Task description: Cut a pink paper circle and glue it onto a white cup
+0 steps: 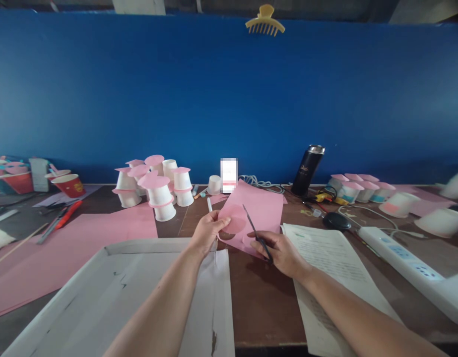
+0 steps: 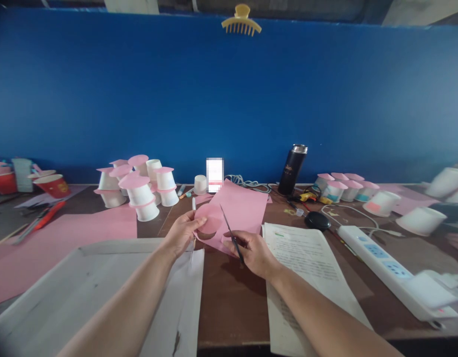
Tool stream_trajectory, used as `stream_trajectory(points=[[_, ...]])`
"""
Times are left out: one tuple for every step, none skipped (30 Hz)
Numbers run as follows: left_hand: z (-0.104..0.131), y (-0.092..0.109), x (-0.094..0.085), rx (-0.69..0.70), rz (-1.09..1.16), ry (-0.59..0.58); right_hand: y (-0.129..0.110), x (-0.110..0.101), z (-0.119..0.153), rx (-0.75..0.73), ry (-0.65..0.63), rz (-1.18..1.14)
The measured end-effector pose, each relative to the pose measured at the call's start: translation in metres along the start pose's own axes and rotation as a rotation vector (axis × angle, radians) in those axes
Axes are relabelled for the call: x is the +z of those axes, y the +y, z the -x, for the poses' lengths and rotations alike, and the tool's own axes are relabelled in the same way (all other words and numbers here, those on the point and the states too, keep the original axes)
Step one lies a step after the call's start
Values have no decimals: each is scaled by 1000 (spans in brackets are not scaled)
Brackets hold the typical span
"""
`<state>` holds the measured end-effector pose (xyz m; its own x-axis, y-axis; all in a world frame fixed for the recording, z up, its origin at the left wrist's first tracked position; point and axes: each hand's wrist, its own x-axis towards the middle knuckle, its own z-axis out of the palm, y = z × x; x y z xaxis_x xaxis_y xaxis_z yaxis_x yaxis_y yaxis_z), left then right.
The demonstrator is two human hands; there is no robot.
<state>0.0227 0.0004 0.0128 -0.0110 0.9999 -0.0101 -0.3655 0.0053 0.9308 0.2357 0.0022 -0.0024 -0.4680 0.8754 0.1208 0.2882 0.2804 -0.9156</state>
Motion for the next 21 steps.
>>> stream_trajectory(points=[[0,0,0,2,2,-1,0,0,0,2,-2,-1],[0,-1,-1,3,4,-2,0,0,0,3,-4,-4],[0,-1,-1,5,5,-1,1,0,0,4,-5,-10],[0,-2,-1,6,4,0,1,0,-1,4,-7,-15],[0,-2,-1,5,3,3,2,0,-1,4,-6,-19],[0,-2,-1,4,2,6,2,0,-1,4,-4,-19],[0,-3,-1,3,2,9,3,0,-1,4,-2,-16],[0,-3,-1,4,5,11,3,0,-1,6,2,-11],[-1,-3,-1,5,8,13,3,0,-1,9,5,-7],[-1,-3,-1,4,11,18,2,0,-1,13,8,-2],[-1,-3,-1,6,19,26,2,0,-1,15,12,1],[-1,-3,-1,14,38,39,1,0,-1,19,14,3],[-2,-3,-2,29,71,59,-1,0,-1,22,18,6],[-3,-2,-3,52,121,87,-2,0,-1,25,24,12],[-4,-1,-5,76,185,122,-3,0,-1,26,31,20],[-5,-1,-7,94,260,160,-5,0,-1,25,38,29],[-7,0,-10,101,338,198,-6,0,-1,25,44,38],[-9,1,-12,97,412,236,-7,0,-1,24,48,47],[-10,2,-14,84,478,268,-8,0,-1,23,49,53],[-11,3,-16,70,535,293,-9,1,-1,28,49,57],[-12,4,-18,59,581,311,-9,1,-1,33,50,59]])
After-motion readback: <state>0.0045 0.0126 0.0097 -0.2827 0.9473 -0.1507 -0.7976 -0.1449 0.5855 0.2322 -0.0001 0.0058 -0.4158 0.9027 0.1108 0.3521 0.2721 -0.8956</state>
